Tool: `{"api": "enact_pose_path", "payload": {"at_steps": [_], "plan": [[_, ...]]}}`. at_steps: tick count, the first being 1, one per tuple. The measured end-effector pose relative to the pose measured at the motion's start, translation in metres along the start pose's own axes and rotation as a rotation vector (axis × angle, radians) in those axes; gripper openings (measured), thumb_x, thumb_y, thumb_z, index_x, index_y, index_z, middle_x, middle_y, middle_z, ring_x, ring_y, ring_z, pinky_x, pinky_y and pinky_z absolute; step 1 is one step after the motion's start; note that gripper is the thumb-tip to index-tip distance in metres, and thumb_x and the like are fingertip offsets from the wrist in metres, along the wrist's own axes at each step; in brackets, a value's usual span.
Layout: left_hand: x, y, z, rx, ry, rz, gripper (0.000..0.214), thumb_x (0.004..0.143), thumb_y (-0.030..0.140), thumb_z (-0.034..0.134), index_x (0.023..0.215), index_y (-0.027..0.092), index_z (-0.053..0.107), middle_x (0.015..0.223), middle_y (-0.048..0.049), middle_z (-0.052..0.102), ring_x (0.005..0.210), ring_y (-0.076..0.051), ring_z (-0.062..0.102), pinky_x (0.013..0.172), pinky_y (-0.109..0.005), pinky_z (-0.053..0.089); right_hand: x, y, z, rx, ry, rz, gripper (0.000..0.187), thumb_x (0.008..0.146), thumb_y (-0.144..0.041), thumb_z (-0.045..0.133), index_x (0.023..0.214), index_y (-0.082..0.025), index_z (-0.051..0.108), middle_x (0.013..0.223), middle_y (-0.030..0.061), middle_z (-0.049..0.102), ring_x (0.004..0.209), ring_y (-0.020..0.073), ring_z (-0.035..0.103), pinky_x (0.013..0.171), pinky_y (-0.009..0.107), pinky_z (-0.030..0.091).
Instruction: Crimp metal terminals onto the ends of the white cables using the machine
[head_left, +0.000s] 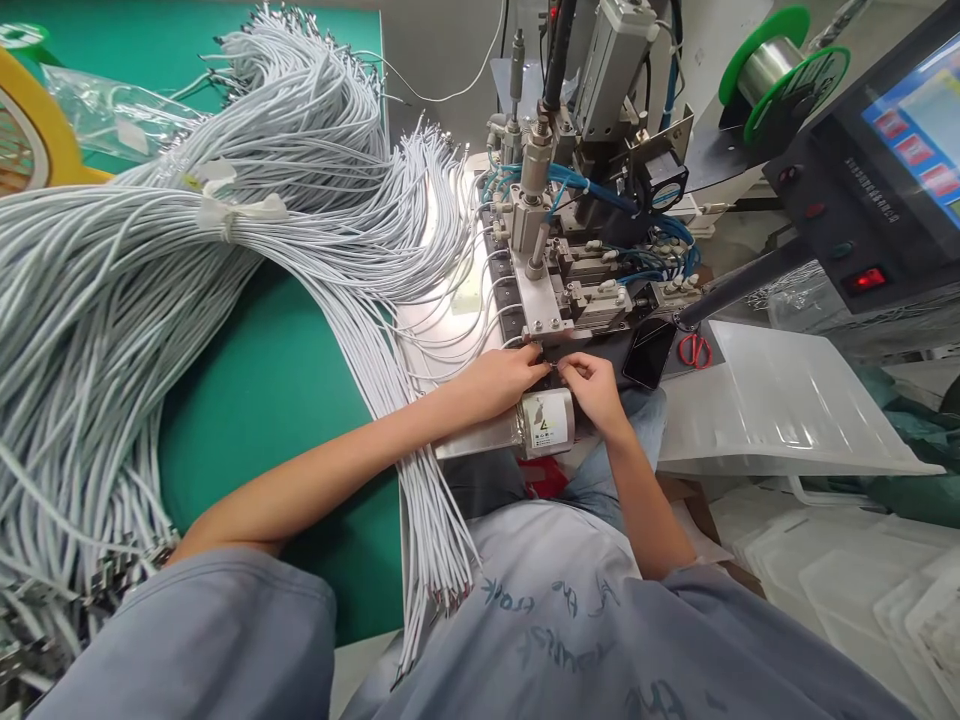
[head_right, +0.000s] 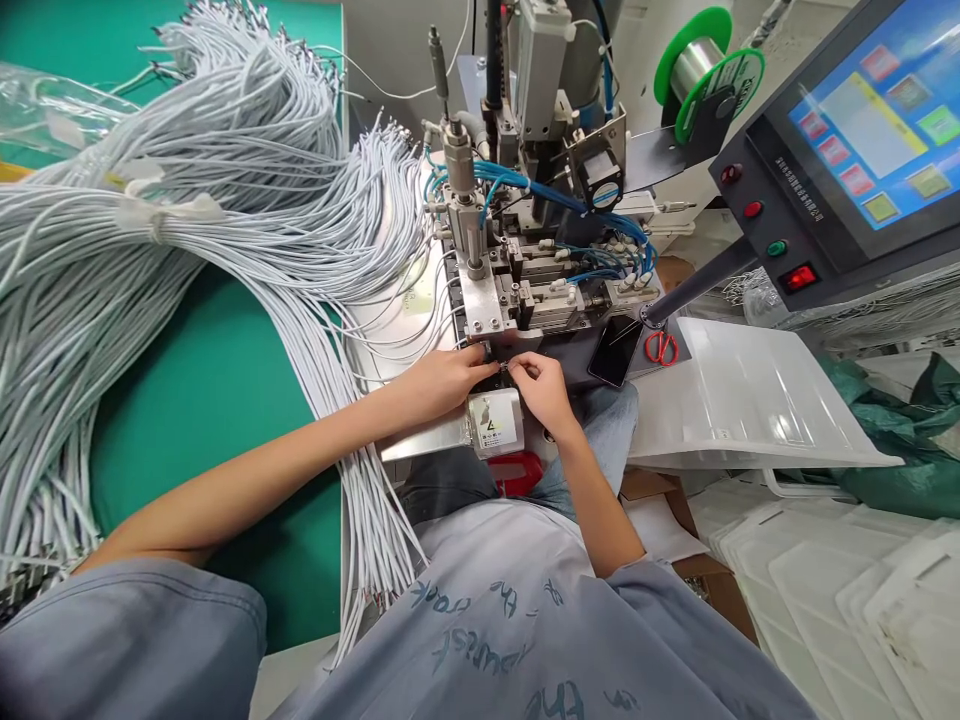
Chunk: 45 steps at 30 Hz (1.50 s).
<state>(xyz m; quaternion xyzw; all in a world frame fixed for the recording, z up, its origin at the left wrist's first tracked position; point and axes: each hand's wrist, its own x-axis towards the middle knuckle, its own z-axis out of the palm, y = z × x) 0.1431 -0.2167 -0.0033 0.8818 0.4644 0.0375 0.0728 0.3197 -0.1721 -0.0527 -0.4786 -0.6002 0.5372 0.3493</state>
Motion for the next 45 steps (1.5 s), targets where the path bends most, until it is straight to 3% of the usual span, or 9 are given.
{"api": "enact_pose_path", "payload": {"at_steps": [8, 17, 26, 36, 45], "plan": [[0.0, 0.0, -0.003, 0.008, -0.02, 0.001, 0.03, 0.085, 0.007, 0.044, 0.109, 0.012, 0.06, 0.092, -0.0096, 0.056, 0.075, -0.017, 0.062, 0.061, -0.026, 0.046, 0.001, 0.001, -0.001, -0.002, -0.021, 0.003, 0.014, 0.067, -0.031, 0.059, 0.066, -0.017, 0.062, 0.064, -0.0005, 0.061, 0.059, 0.0124, 0.051, 0.061, 0.027, 0.043], [0.001, -0.001, 0.002, 0.007, 0.002, -0.003, 0.03, 0.086, 0.009, 0.045, 0.112, 0.012, 0.06, 0.093, -0.0105, 0.058, 0.074, -0.017, 0.062, 0.062, -0.026, 0.047, 0.002, 0.001, 0.002, -0.005, 0.001, -0.013, 0.018, 0.072, -0.036, 0.059, 0.068, -0.018, 0.059, 0.059, -0.0027, 0.054, 0.055, 0.0107, 0.047, 0.055, 0.025, 0.041], [0.002, -0.005, 0.007, 0.034, 0.027, 0.036, 0.027, 0.088, 0.01, 0.045, 0.111, 0.013, 0.059, 0.101, -0.0118, 0.06, 0.077, -0.018, 0.064, 0.062, -0.027, 0.047, -0.001, 0.004, -0.004, 0.121, -0.04, 0.162, 0.029, 0.068, -0.046, 0.065, 0.075, -0.019, 0.063, 0.067, 0.0017, 0.064, 0.063, 0.0151, 0.06, 0.051, 0.025, 0.046], [0.002, -0.002, 0.001, 0.03, -0.003, 0.024, 0.028, 0.088, 0.01, 0.045, 0.112, 0.011, 0.06, 0.098, -0.0124, 0.06, 0.077, -0.019, 0.063, 0.061, -0.028, 0.045, 0.003, 0.009, 0.0, 0.24, -0.048, 0.193, 0.039, 0.058, -0.052, 0.074, 0.071, -0.018, 0.061, 0.06, -0.0015, 0.059, 0.056, 0.0122, 0.055, 0.048, 0.023, 0.044], [0.003, 0.0, -0.003, 0.029, -0.003, 0.023, 0.028, 0.09, 0.012, 0.043, 0.112, 0.011, 0.06, 0.097, -0.0121, 0.06, 0.076, -0.018, 0.063, 0.061, -0.027, 0.045, 0.001, -0.001, -0.005, 0.08, -0.037, 0.13, 0.024, 0.066, -0.042, 0.067, 0.07, -0.018, 0.064, 0.063, 0.0015, 0.064, 0.062, 0.0159, 0.059, 0.054, 0.027, 0.048]]}}
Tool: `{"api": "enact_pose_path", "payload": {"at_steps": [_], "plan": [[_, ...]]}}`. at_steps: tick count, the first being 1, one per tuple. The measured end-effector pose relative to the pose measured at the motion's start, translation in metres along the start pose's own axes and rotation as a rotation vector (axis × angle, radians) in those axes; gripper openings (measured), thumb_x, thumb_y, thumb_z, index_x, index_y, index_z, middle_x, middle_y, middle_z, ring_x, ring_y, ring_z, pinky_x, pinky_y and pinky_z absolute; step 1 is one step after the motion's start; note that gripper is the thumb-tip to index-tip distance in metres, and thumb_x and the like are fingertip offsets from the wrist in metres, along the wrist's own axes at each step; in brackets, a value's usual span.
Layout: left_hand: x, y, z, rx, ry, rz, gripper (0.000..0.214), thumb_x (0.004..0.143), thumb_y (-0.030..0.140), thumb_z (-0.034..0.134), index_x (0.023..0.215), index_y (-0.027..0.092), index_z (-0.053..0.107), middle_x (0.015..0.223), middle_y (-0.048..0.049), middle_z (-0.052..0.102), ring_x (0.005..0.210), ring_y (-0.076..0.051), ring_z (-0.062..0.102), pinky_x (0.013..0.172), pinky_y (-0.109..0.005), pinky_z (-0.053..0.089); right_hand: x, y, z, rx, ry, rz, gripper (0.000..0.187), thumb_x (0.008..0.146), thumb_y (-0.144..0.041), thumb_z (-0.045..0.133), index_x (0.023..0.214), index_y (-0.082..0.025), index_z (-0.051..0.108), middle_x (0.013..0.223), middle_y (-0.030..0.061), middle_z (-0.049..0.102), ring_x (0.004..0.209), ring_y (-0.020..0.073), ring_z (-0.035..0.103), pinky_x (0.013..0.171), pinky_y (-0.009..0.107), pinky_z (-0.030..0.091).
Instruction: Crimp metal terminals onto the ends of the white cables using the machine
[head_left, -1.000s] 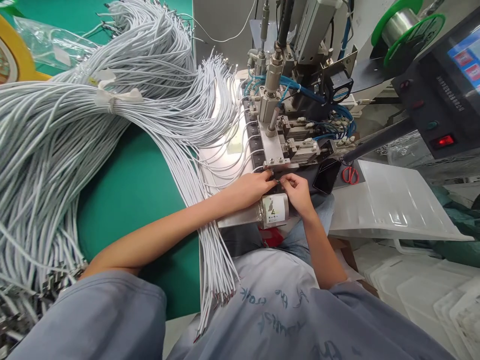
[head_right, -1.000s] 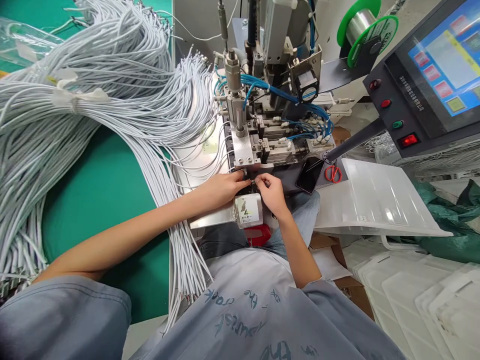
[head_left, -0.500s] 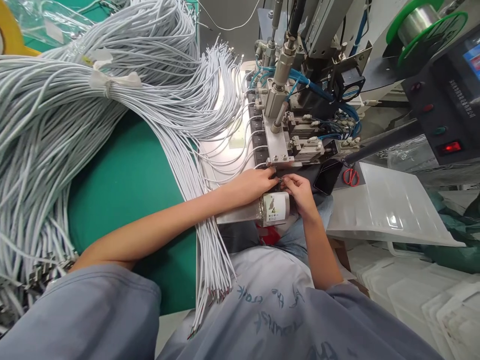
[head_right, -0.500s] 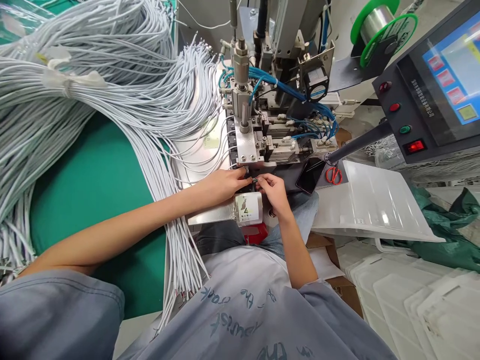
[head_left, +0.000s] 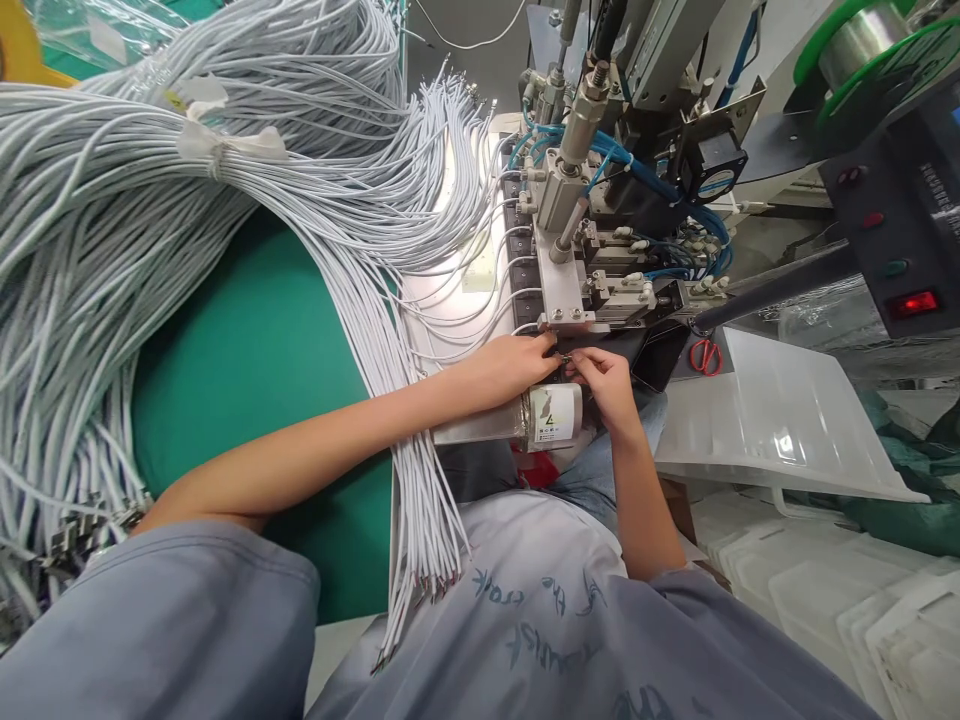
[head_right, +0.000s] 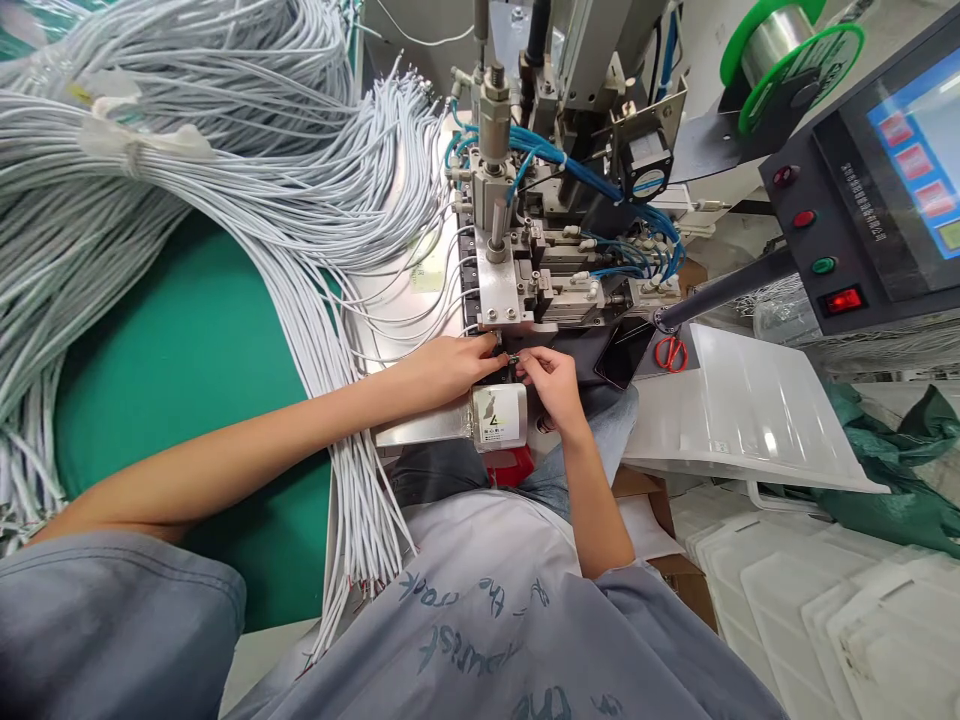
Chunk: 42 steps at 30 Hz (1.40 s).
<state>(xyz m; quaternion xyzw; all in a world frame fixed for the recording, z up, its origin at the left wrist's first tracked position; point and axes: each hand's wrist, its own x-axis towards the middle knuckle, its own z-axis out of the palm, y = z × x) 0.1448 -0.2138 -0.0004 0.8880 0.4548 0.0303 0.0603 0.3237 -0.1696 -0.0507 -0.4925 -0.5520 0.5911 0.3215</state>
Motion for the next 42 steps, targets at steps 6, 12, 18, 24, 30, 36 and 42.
{"api": "enact_pose_path", "payload": {"at_steps": [6, 12, 18, 24, 30, 36, 42], "plan": [[0.0, 0.003, -0.006, 0.016, -0.039, -0.014, 0.029, 0.09, 0.01, 0.041, 0.113, 0.009, 0.059, 0.098, -0.0128, 0.06, 0.076, -0.019, 0.064, 0.062, -0.029, 0.046, 0.003, -0.001, 0.001, -0.074, -0.021, -0.012, 0.016, 0.066, -0.035, 0.063, 0.063, -0.019, 0.061, 0.053, -0.0025, 0.055, 0.052, 0.0125, 0.052, 0.051, 0.026, 0.043], [0.0, 0.004, -0.007, 0.039, -0.04, -0.01, 0.028, 0.089, 0.009, 0.042, 0.111, 0.01, 0.06, 0.103, -0.0128, 0.059, 0.078, -0.018, 0.065, 0.061, -0.028, 0.045, 0.003, 0.001, 0.005, -0.037, 0.033, -0.012, 0.019, 0.066, -0.038, 0.062, 0.068, -0.019, 0.061, 0.06, -0.0006, 0.059, 0.056, 0.014, 0.054, 0.051, 0.026, 0.043], [-0.001, 0.001, -0.006, 0.036, -0.021, -0.011, 0.029, 0.087, 0.008, 0.044, 0.11, 0.012, 0.061, 0.101, -0.0117, 0.06, 0.076, -0.018, 0.064, 0.057, -0.028, 0.041, 0.005, 0.001, 0.005, -0.046, -0.024, 0.026, 0.022, 0.067, -0.04, 0.061, 0.068, -0.019, 0.056, 0.056, -0.0029, 0.052, 0.052, 0.0121, 0.048, 0.049, 0.025, 0.039], [-0.006, -0.002, -0.014, 0.086, -0.075, -0.054, 0.022, 0.08, 0.004, 0.048, 0.08, 0.012, 0.069, 0.077, -0.0081, 0.063, 0.063, -0.016, 0.059, 0.051, -0.028, 0.031, 0.009, 0.006, 0.006, -0.082, -0.137, -0.072, 0.027, 0.076, -0.042, 0.052, 0.061, -0.021, 0.045, 0.053, -0.0059, 0.038, 0.049, 0.0092, 0.035, 0.049, 0.024, 0.031], [-0.01, -0.002, -0.015, 0.089, -0.033, -0.154, 0.021, 0.08, 0.003, 0.05, 0.074, 0.013, 0.068, 0.071, -0.0065, 0.062, 0.059, -0.016, 0.057, 0.05, -0.028, 0.025, -0.005, 0.002, -0.004, -0.234, 0.229, -0.204, 0.023, 0.079, -0.037, 0.05, 0.064, -0.019, 0.05, 0.057, -0.0038, 0.043, 0.055, 0.0107, 0.04, 0.052, 0.024, 0.034], [-0.007, -0.004, -0.011, 0.148, -0.001, -0.3, 0.024, 0.083, 0.005, 0.045, 0.086, 0.011, 0.067, 0.087, -0.0123, 0.064, 0.073, -0.02, 0.061, 0.055, -0.028, 0.028, -0.094, -0.004, 0.042, -0.138, 0.14, -0.229, 0.026, 0.081, -0.041, 0.054, 0.07, -0.019, 0.059, 0.06, -0.0007, 0.053, 0.054, 0.0111, 0.046, 0.052, 0.025, 0.039], [-0.006, -0.009, -0.005, 0.152, -0.014, -0.311, 0.027, 0.084, 0.005, 0.042, 0.088, 0.011, 0.068, 0.088, -0.0129, 0.064, 0.075, -0.02, 0.06, 0.057, -0.029, 0.029, -0.121, 0.029, 0.106, 0.0, -0.556, 0.113, 0.023, 0.079, -0.04, 0.054, 0.076, -0.018, 0.062, 0.065, 0.0005, 0.058, 0.055, 0.0113, 0.049, 0.049, 0.024, 0.04]]}}
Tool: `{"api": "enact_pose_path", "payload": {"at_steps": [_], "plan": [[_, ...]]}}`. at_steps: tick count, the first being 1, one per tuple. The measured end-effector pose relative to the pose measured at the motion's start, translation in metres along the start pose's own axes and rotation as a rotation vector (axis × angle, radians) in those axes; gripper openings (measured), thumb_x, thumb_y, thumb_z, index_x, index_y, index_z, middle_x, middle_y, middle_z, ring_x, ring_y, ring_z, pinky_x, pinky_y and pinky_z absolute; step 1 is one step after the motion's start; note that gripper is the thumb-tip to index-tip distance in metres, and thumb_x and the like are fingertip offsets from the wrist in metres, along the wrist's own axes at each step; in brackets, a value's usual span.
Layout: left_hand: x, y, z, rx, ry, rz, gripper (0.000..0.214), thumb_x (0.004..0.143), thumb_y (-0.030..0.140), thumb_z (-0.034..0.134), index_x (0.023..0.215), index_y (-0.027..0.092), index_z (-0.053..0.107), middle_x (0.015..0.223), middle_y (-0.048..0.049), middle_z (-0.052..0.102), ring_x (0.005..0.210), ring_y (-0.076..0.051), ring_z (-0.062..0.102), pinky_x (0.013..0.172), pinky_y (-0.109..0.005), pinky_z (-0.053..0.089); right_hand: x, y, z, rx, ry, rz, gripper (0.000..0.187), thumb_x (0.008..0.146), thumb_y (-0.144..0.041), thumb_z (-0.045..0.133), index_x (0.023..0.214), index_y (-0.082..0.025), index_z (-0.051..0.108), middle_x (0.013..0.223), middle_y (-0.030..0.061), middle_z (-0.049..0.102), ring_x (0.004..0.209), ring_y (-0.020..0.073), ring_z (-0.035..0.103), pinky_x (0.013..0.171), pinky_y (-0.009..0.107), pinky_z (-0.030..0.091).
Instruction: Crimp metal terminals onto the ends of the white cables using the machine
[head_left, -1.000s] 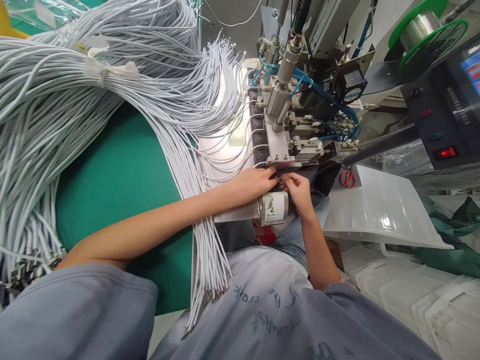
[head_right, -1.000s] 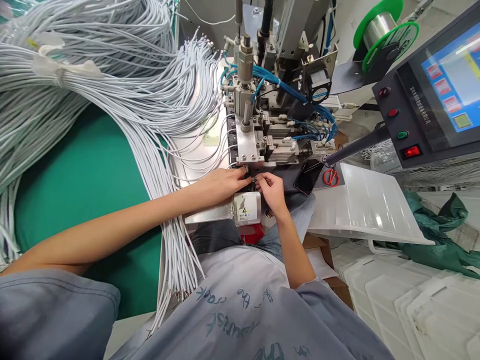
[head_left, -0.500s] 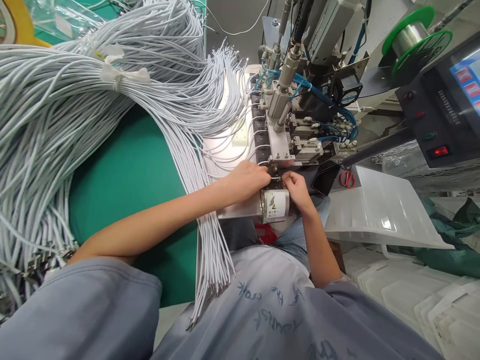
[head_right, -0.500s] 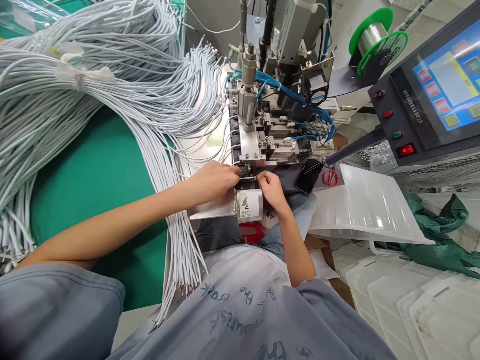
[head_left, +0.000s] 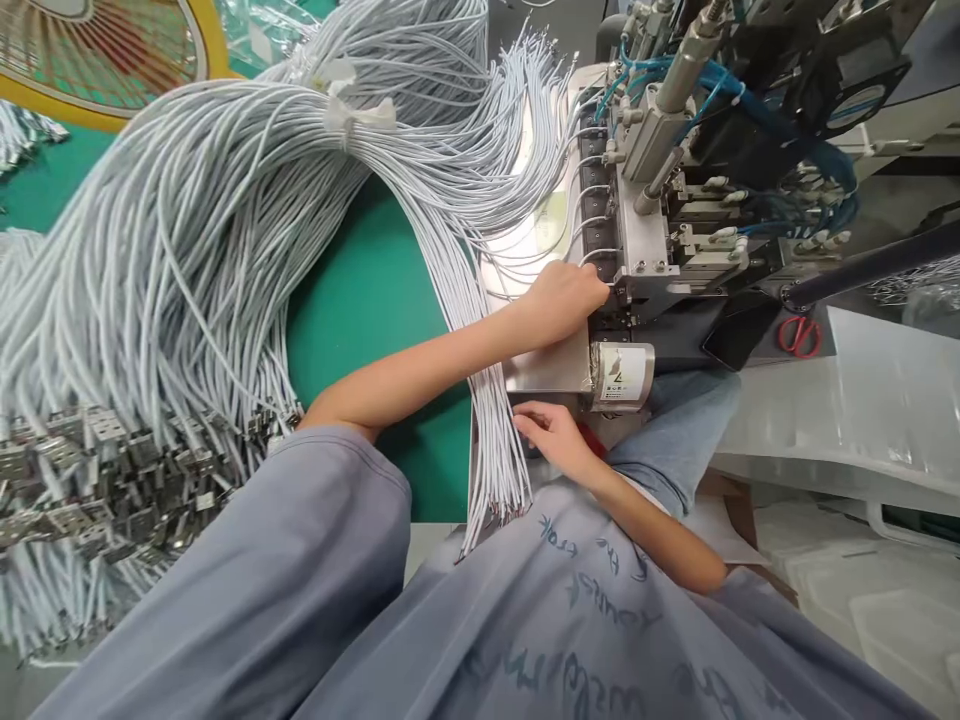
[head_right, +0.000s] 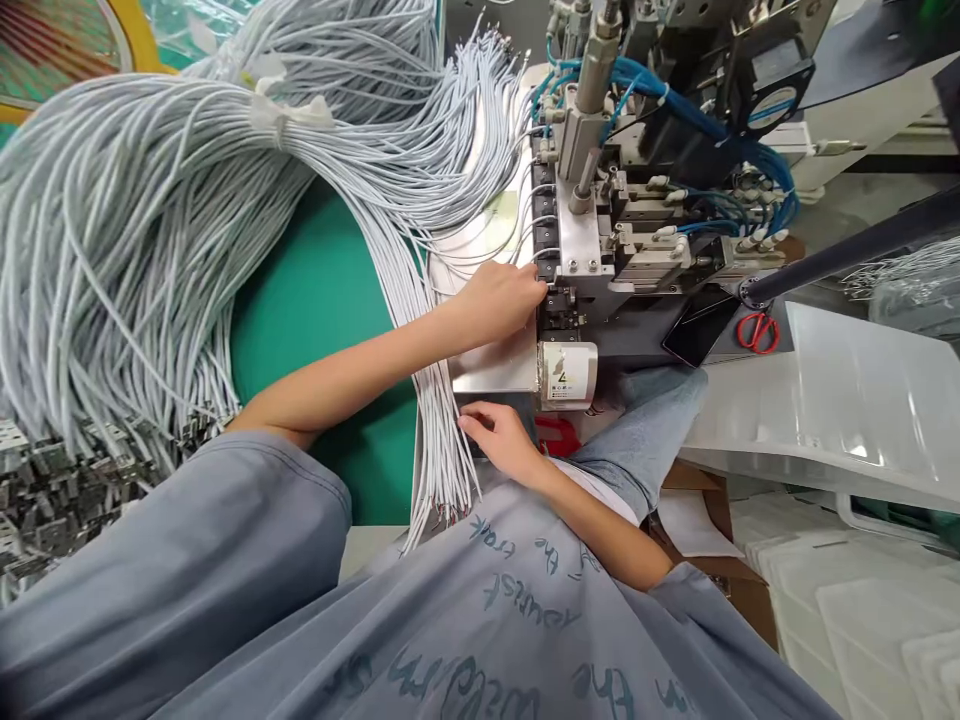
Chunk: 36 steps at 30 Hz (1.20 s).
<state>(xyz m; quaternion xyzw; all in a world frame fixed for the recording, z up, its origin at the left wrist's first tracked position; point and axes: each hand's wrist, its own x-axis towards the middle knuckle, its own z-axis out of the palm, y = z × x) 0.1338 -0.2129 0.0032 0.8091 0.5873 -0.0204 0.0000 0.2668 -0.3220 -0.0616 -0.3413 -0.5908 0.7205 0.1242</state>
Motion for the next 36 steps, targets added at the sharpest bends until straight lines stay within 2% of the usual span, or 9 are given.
{"api": "enact_pose_path", "payload": {"at_steps": [3, 6, 10, 13, 18, 21, 25, 28, 36], "plan": [[0.001, -0.002, 0.0, -0.015, 0.008, -0.003, 0.027, 0.082, 0.003, 0.042, 0.085, 0.011, 0.068, 0.086, -0.0124, 0.064, 0.074, -0.02, 0.06, 0.058, -0.029, 0.03, 0.003, 0.003, 0.0, -0.035, -0.007, 0.008, 0.02, 0.081, -0.035, 0.05, 0.071, -0.019, 0.055, 0.059, -0.0028, 0.052, 0.053, 0.0106, 0.048, 0.053, 0.024, 0.039], [-0.001, 0.006, -0.009, -0.065, 0.016, 0.012, 0.028, 0.081, 0.001, 0.042, 0.081, 0.01, 0.068, 0.081, -0.0118, 0.063, 0.074, -0.021, 0.06, 0.06, -0.03, 0.033, -0.006, -0.009, -0.012, -0.139, 0.035, 0.001, 0.016, 0.086, -0.03, 0.043, 0.079, -0.019, 0.052, 0.056, -0.0054, 0.049, 0.051, 0.0109, 0.048, 0.053, 0.024, 0.037], [-0.012, 0.033, -0.025, -0.245, 0.092, 0.164, 0.026, 0.089, 0.012, 0.042, 0.084, 0.011, 0.068, 0.079, -0.0108, 0.063, 0.076, -0.02, 0.059, 0.063, -0.031, 0.037, -0.023, -0.034, -0.045, -0.379, 0.155, -0.114, 0.017, 0.087, -0.027, 0.044, 0.08, -0.019, 0.057, 0.069, -0.0006, 0.06, 0.067, 0.0145, 0.054, 0.062, 0.026, 0.039], [-0.02, 0.049, -0.026, -0.465, 0.113, 0.307, 0.033, 0.094, 0.029, 0.041, 0.083, 0.013, 0.068, 0.079, -0.0085, 0.066, 0.076, -0.018, 0.058, 0.067, -0.03, 0.039, -0.033, -0.048, -0.079, -0.445, 0.22, -0.105, 0.021, 0.084, -0.029, 0.05, 0.072, -0.017, 0.061, 0.066, 0.0008, 0.062, 0.063, 0.0151, 0.053, 0.057, 0.026, 0.038], [-0.022, 0.05, -0.014, -0.758, 0.091, 0.306, 0.031, 0.093, 0.036, 0.046, 0.097, 0.013, 0.067, 0.083, -0.0065, 0.069, 0.071, -0.014, 0.06, 0.06, -0.024, 0.038, -0.043, -0.061, -0.117, -0.278, 0.607, -0.202, 0.014, 0.069, -0.03, 0.07, 0.073, -0.018, 0.064, 0.066, -0.0004, 0.063, 0.059, 0.013, 0.054, 0.052, 0.025, 0.042], [-0.02, 0.046, -0.012, -0.816, 0.171, 0.291, 0.023, 0.092, 0.025, 0.049, 0.098, 0.014, 0.068, 0.083, -0.0058, 0.069, 0.07, -0.012, 0.061, 0.06, -0.022, 0.039, -0.042, -0.063, -0.119, -0.032, 0.713, -0.304, 0.023, 0.059, -0.028, 0.078, 0.076, -0.02, 0.065, 0.069, -0.0004, 0.065, 0.06, 0.0131, 0.058, 0.057, 0.027, 0.049], [-0.018, 0.042, -0.014, -0.837, 0.269, 0.283, 0.023, 0.089, 0.022, 0.05, 0.084, 0.013, 0.07, 0.07, -0.004, 0.065, 0.061, -0.009, 0.056, 0.056, -0.021, 0.037, -0.035, -0.063, -0.112, 0.189, 0.676, -0.333, 0.025, 0.069, -0.037, 0.07, 0.086, -0.019, 0.066, 0.072, 0.002, 0.067, 0.059, 0.0131, 0.06, 0.059, 0.03, 0.053], [-0.018, 0.042, -0.016, -0.87, 0.286, 0.279, 0.021, 0.087, 0.021, 0.052, 0.08, 0.014, 0.071, 0.065, -0.0023, 0.063, 0.057, -0.008, 0.052, 0.055, -0.02, 0.036, -0.029, -0.062, -0.107, 0.2, 0.717, -0.354, 0.024, 0.076, -0.04, 0.063, 0.086, -0.019, 0.066, 0.069, 0.0021, 0.066, 0.059, 0.0126, 0.059, 0.059, 0.03, 0.053], [-0.018, 0.045, -0.018, -1.076, 0.233, 0.275, 0.026, 0.089, 0.027, 0.049, 0.079, 0.014, 0.07, 0.065, -0.0021, 0.06, 0.057, -0.008, 0.049, 0.055, -0.019, 0.038, -0.02, -0.06, -0.095, 0.029, 0.817, -0.464, 0.017, 0.076, -0.039, 0.065, 0.076, -0.022, 0.066, 0.068, -0.0011, 0.056, 0.053, 0.0089, 0.047, 0.051, 0.025, 0.04]]}}
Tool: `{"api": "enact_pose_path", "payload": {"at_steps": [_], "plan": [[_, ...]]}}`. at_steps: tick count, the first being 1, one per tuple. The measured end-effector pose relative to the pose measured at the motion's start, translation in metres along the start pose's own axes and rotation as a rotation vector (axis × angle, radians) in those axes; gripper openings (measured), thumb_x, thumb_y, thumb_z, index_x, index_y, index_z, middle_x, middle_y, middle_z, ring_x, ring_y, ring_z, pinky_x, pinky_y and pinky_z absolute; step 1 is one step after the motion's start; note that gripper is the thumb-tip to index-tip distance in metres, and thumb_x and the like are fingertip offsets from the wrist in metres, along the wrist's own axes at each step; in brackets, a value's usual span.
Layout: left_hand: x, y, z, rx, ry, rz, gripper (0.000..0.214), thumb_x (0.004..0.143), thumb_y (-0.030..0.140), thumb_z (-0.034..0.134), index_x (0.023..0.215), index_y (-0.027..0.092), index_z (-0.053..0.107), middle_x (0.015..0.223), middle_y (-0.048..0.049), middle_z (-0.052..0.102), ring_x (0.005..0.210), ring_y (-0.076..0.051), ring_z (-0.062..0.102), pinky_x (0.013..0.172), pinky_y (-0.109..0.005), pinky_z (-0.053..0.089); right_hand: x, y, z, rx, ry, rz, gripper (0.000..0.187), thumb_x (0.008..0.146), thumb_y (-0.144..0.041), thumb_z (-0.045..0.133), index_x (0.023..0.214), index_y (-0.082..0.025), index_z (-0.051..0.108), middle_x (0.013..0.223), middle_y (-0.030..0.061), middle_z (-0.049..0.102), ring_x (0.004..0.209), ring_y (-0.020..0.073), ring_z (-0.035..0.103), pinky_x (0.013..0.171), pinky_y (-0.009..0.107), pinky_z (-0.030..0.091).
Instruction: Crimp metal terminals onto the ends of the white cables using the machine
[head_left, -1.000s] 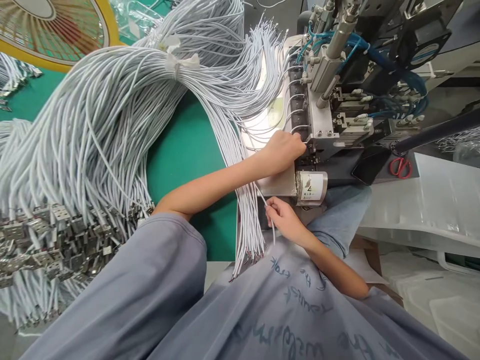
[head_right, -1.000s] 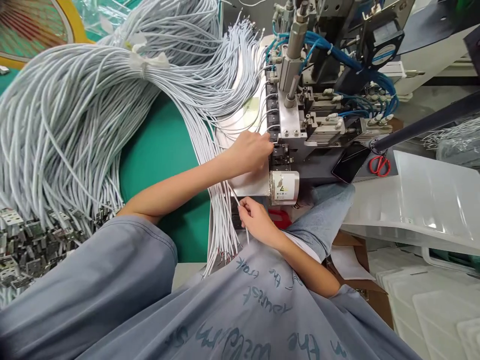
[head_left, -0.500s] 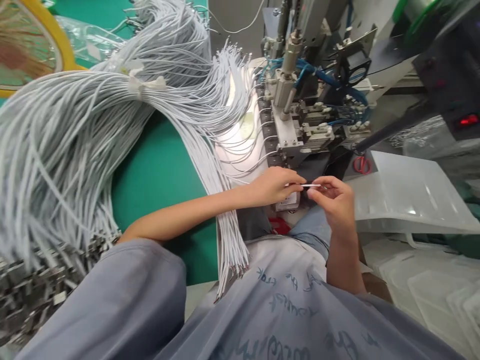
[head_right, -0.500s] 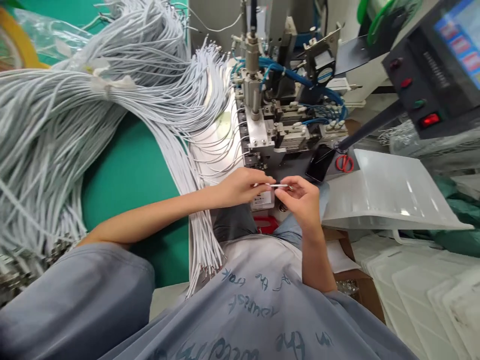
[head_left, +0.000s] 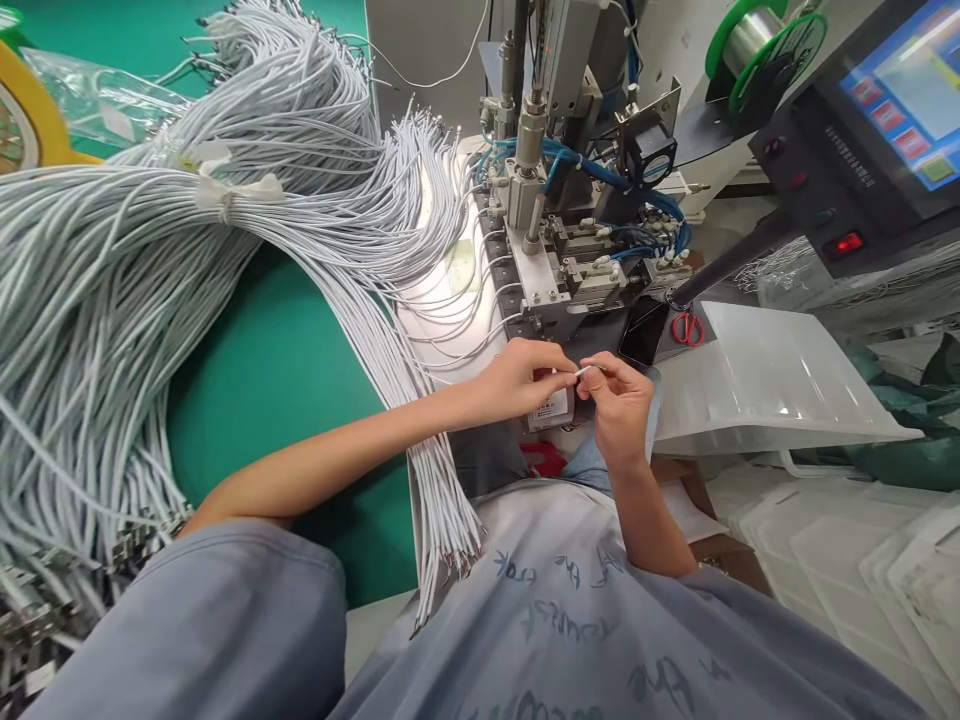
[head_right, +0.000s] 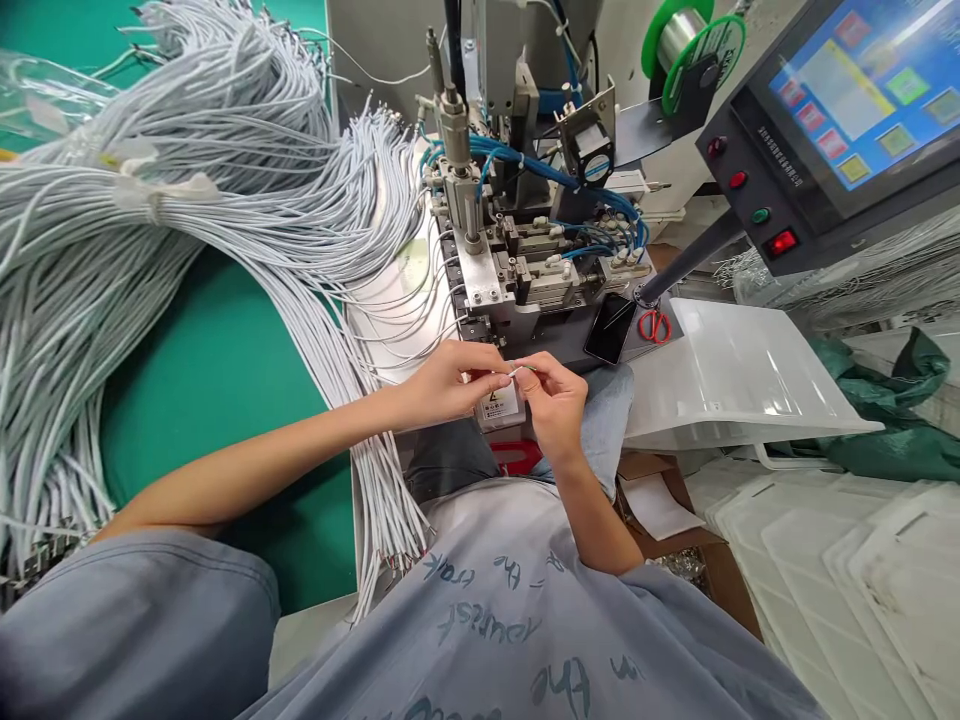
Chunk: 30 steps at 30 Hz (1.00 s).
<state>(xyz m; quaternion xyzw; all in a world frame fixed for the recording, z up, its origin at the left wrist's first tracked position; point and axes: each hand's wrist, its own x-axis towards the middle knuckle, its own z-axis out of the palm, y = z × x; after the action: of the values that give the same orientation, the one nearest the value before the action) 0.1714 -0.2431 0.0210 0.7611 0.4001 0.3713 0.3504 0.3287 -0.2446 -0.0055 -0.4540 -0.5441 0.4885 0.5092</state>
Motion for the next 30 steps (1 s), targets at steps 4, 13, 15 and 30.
{"api": "enact_pose_path", "payload": {"at_steps": [4, 13, 15, 30], "plan": [[-0.001, -0.005, 0.003, 0.051, 0.042, 0.085, 0.028, 0.089, 0.028, 0.049, 0.075, 0.015, 0.069, 0.06, -0.0018, 0.057, 0.055, -0.008, 0.048, 0.053, -0.02, 0.037, -0.004, -0.002, 0.007, 0.024, 0.038, 0.058, 0.022, 0.076, -0.043, 0.064, 0.077, -0.021, 0.067, 0.071, -0.0002, 0.055, 0.05, 0.0072, 0.04, 0.046, 0.024, 0.035], [0.002, -0.013, -0.009, 0.483, -0.051, 0.314, 0.031, 0.094, 0.021, 0.038, 0.083, 0.014, 0.066, 0.066, -0.0043, 0.056, 0.059, -0.011, 0.05, 0.054, -0.023, 0.037, 0.014, -0.018, -0.017, -0.113, -0.222, 0.053, 0.013, 0.073, -0.03, 0.066, 0.069, -0.019, 0.072, 0.061, -0.0008, 0.053, 0.055, 0.0097, 0.043, 0.048, 0.024, 0.032], [0.002, -0.015, -0.01, 0.601, -0.087, 0.329, 0.032, 0.093, 0.018, 0.036, 0.081, 0.015, 0.066, 0.066, -0.005, 0.056, 0.06, -0.012, 0.05, 0.055, -0.024, 0.037, 0.021, -0.021, -0.022, -0.198, -0.277, 0.051, 0.013, 0.071, -0.028, 0.066, 0.066, -0.018, 0.072, 0.057, -0.0017, 0.05, 0.053, 0.0091, 0.039, 0.048, 0.025, 0.03], [-0.002, -0.011, -0.001, 0.377, 0.118, 0.229, 0.025, 0.091, 0.02, 0.046, 0.073, 0.015, 0.062, 0.062, -0.0004, 0.053, 0.056, -0.009, 0.047, 0.052, -0.021, 0.035, -0.001, -0.003, 0.011, -0.164, 0.088, -0.105, 0.019, 0.081, -0.033, 0.058, 0.071, -0.02, 0.069, 0.063, -0.0001, 0.053, 0.058, 0.012, 0.048, 0.055, 0.027, 0.039]]}}
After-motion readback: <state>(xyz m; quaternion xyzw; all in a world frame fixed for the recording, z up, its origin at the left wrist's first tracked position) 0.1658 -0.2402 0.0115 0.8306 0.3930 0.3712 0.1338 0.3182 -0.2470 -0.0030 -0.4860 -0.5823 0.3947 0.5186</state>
